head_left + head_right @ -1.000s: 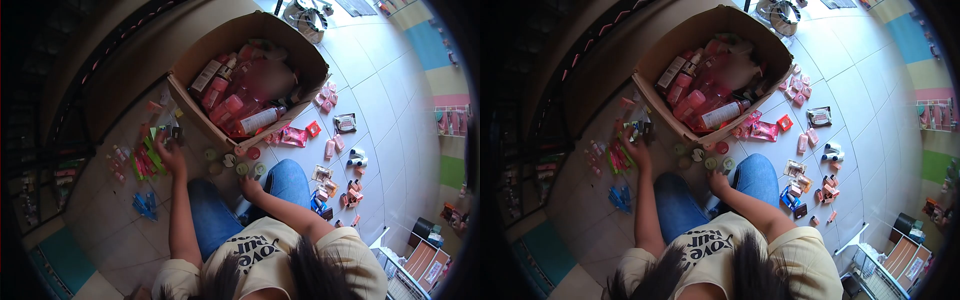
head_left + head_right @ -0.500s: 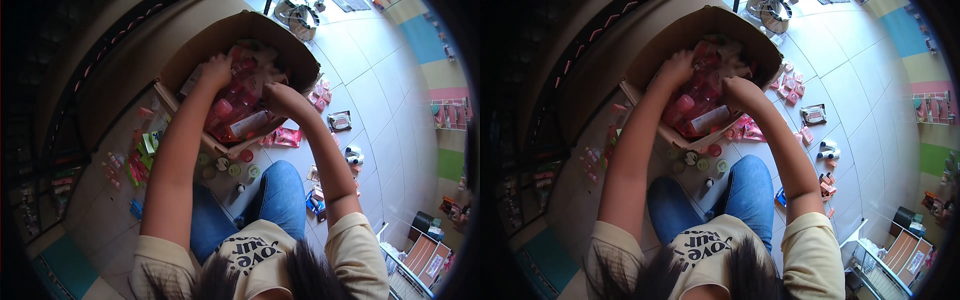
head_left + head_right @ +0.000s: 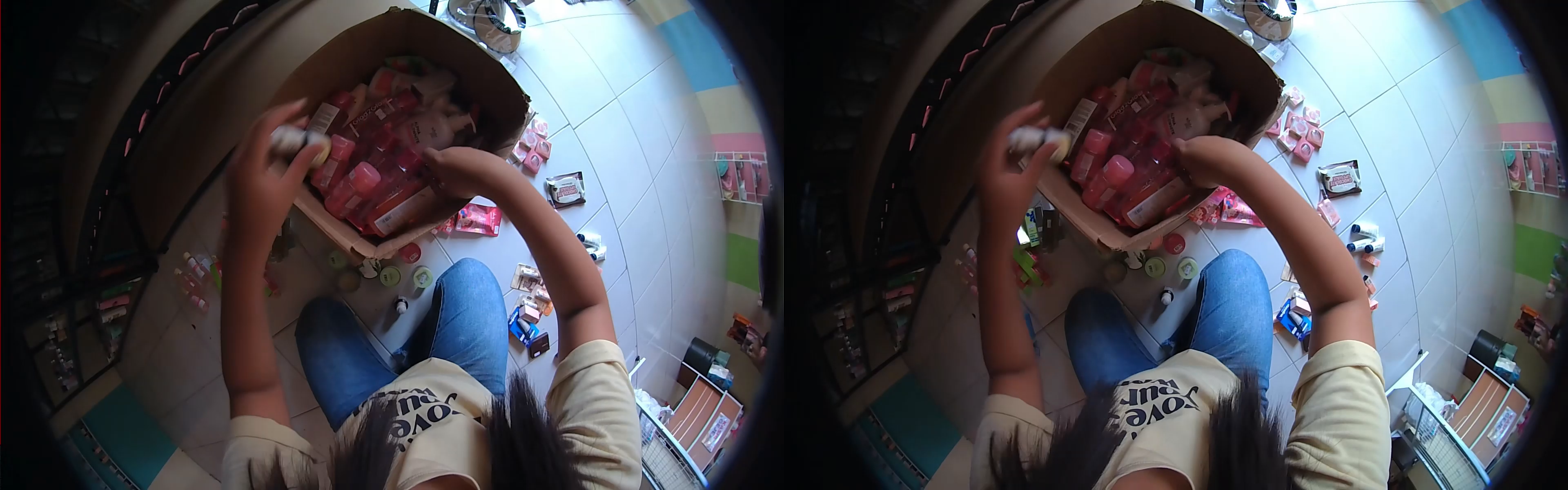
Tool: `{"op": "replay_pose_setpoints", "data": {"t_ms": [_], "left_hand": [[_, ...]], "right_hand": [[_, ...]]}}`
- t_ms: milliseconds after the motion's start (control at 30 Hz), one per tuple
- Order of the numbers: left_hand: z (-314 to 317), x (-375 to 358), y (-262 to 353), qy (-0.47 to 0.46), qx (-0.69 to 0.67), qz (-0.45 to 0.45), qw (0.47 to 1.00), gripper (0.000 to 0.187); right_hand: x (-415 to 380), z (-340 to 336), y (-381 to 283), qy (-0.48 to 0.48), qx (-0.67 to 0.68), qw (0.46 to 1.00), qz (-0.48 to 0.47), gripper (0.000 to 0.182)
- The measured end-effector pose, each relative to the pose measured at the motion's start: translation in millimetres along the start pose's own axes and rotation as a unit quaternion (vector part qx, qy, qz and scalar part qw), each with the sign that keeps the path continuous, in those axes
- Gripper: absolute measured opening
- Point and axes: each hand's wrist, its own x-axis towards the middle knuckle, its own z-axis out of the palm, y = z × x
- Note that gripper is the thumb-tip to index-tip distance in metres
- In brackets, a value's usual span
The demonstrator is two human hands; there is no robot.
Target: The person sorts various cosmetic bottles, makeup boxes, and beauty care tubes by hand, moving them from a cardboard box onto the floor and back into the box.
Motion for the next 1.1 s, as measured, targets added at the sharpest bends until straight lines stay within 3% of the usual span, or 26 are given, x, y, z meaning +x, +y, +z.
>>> {"op": "replay_pose_setpoints", "data": {"t_ms": [100, 167, 233, 333, 400, 500, 533, 667, 700, 767, 900, 1100], "left_hand": [[-35.5, -70.4, 11.6, 0.035, -0.070, -0.050, 0.996, 0.042], [-37.3, -124.3, -5.2, 0.038, -0.227, -0.178, 0.957, 0.041], [-24.0, -173.5, -33.0, 0.056, -0.305, -0.321, 0.895, 0.039], [13.6, -250.6, -91.5, 0.028, -0.196, -0.362, 0.911, 0.026], [31.5, -285.5, -129.0, 0.017, -0.146, -0.381, 0.913, 0.020], [53.0, -306.1, -179.0, 0.081, -0.015, -0.361, 0.929, 0.016], [54.9, -304.0, -186.1, 0.074, 0.007, -0.346, 0.935, 0.016], [72.7, -296.8, -200.0, 0.063, 0.048, -0.323, 0.943, 0.013], [77.4, -295.0, -202.0, 0.061, 0.048, -0.327, 0.942, 0.012], [87.6, -296.1, -203.5, 0.057, 0.054, -0.287, 0.955, 0.011], [103.6, -307.5, -206.7, 0.046, 0.110, -0.248, 0.961, 0.009], [109.5, -314.8, -204.8, -0.009, 0.091, -0.280, 0.956, 0.029]], "right_hand": [[-31.0, -31.7, -21.8, 0.055, 0.065, 0.995, -0.047, 0.031], [-62.2, -46.1, -34.0, 0.143, 0.152, 0.970, -0.127, 0.029], [-87.3, -47.9, -41.0, 0.269, 0.092, 0.949, -0.140, 0.033], [-139.4, -63.7, -53.0, 0.279, 0.190, 0.940, -0.055, 0.031], [-164.3, -58.4, -58.5, 0.362, 0.225, 0.904, -0.042, 0.031], [-191.2, -45.8, -62.8, 0.429, 0.226, 0.874, -0.034, 0.032], [-202.0, -49.6, -72.0, 0.397, 0.221, 0.890, 0.040, 0.031], [-197.7, -12.3, -54.8, 0.309, 0.343, 0.880, 0.115, 0.027], [-193.5, 4.1, -44.6, 0.261, 0.323, 0.897, 0.150, 0.027], [-182.2, 25.6, -42.1, 0.182, 0.156, 0.952, 0.189, 0.027], [-154.3, 102.5, -18.8, 0.156, 0.086, 0.968, 0.175, 0.028], [-130.2, 150.6, -4.0, 0.120, 0.046, 0.975, 0.182, 0.030]]}}
